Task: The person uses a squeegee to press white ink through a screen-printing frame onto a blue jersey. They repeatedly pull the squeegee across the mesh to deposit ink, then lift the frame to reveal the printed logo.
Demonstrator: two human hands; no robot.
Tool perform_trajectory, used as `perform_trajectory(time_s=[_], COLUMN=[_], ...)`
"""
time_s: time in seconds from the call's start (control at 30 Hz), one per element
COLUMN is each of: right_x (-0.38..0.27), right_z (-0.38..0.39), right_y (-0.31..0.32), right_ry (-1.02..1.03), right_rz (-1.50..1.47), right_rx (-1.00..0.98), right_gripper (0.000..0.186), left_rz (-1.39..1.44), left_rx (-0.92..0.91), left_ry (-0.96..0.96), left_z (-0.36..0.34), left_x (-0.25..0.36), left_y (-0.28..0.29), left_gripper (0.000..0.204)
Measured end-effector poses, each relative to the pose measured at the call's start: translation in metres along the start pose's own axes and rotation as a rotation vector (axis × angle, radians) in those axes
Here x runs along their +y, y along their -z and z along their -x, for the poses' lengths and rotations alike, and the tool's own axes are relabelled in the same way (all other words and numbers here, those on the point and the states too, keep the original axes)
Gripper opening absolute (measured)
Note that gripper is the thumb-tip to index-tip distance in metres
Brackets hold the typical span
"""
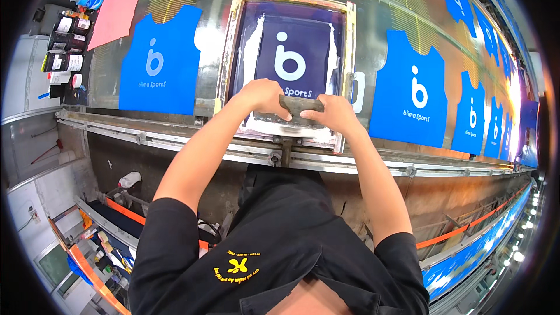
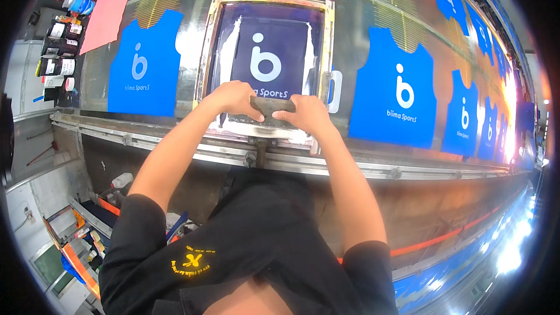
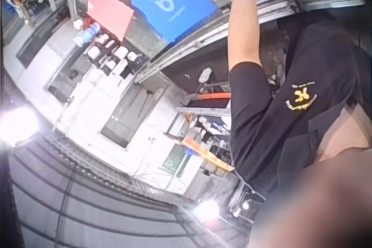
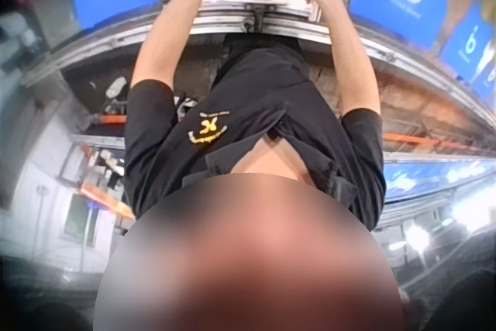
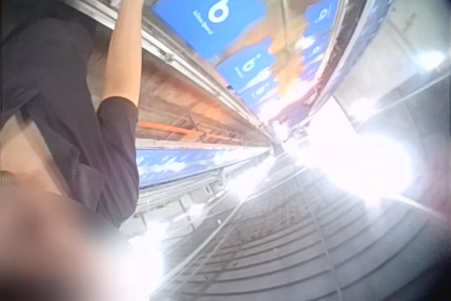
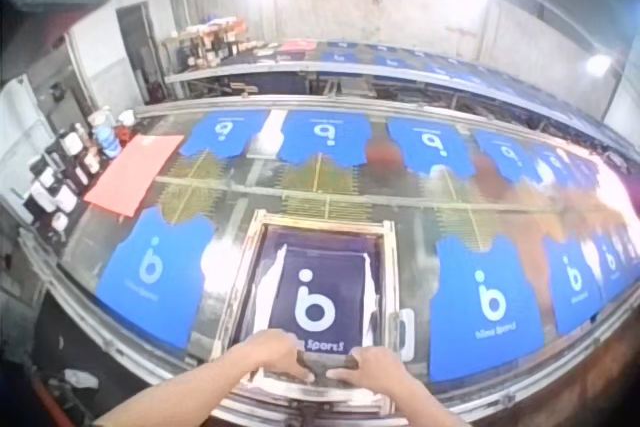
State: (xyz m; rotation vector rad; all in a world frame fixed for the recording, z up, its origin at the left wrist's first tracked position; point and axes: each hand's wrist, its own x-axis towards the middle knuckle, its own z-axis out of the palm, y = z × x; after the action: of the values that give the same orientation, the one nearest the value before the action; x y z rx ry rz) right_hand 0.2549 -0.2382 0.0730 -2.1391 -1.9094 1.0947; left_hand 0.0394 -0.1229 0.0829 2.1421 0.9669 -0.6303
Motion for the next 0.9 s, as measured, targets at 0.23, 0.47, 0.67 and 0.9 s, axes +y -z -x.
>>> perform_trajectory(time_s=[0.23, 0.47, 0.67, 0.9], right_x=[0.062, 0.095, 0.059, 0.035], right_z=[-0.023, -0.047, -0.047, -0.025], right_y=[0.026, 0.013, 0.022, 0.049], right_ry=[-0.078, -0.426, -0.537, -0.455], right_rz=[-0.54, -0.657, -1.039, -1.096], right_rx=[0.755, 0.616, 0.482, 0.548], right_gripper=[0.028, 0.037, 0.027, 0.038], left_rz=[0.058, -0.155, -0.131, -0.084], left_rx=[0.015, 0.417, 0.496, 0.562], left_ry=[-0.139, -0.205, -0.216, -0.205], left_z=[-0.027, -0.095, -0.124, -0.07], left_x=[-0.029, -0.059, -0.086, -0.077], left_y=[0.078, 0.155, 0.161, 0.097], left_gripper=[0.058, 0.048, 0.033, 0.032])
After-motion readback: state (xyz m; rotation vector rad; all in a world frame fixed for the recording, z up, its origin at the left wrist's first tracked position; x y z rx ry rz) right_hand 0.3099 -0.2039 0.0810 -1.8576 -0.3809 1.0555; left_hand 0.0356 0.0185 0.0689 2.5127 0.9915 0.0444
